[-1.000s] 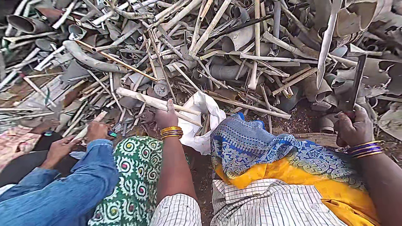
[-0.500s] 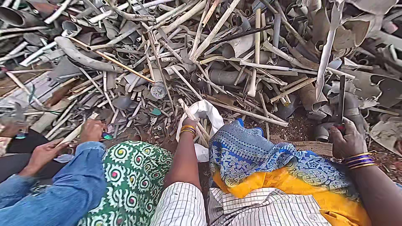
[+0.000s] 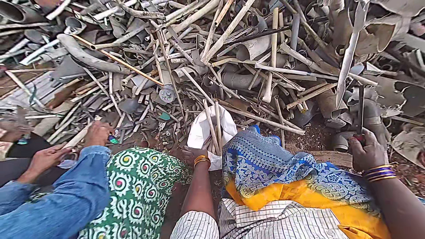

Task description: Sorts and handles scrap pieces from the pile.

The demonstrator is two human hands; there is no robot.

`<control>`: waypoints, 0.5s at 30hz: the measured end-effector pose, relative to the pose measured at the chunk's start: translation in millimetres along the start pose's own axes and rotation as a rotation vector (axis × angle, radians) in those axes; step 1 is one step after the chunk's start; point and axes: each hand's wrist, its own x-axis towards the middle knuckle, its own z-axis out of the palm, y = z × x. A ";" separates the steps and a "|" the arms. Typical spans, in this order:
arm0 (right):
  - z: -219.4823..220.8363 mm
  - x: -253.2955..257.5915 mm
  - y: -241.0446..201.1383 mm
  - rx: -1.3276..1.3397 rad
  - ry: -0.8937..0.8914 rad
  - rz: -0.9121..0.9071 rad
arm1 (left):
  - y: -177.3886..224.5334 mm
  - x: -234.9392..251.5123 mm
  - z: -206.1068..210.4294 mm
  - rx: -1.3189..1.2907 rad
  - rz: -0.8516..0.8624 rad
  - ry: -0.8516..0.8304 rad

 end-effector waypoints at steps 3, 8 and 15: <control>0.7 -0.5 3.1 -0.009 -0.010 0.013 | -16.7 -1.1 0.3 -0.047 -0.033 -0.226; -5.3 -4.1 -9.2 -0.009 -0.027 0.041 | 1.3 -3.6 -92.5 -0.238 0.034 -0.077; -2.7 -1.6 -0.7 0.032 -0.028 0.034 | -14.6 21.3 -152.3 -0.033 0.144 0.018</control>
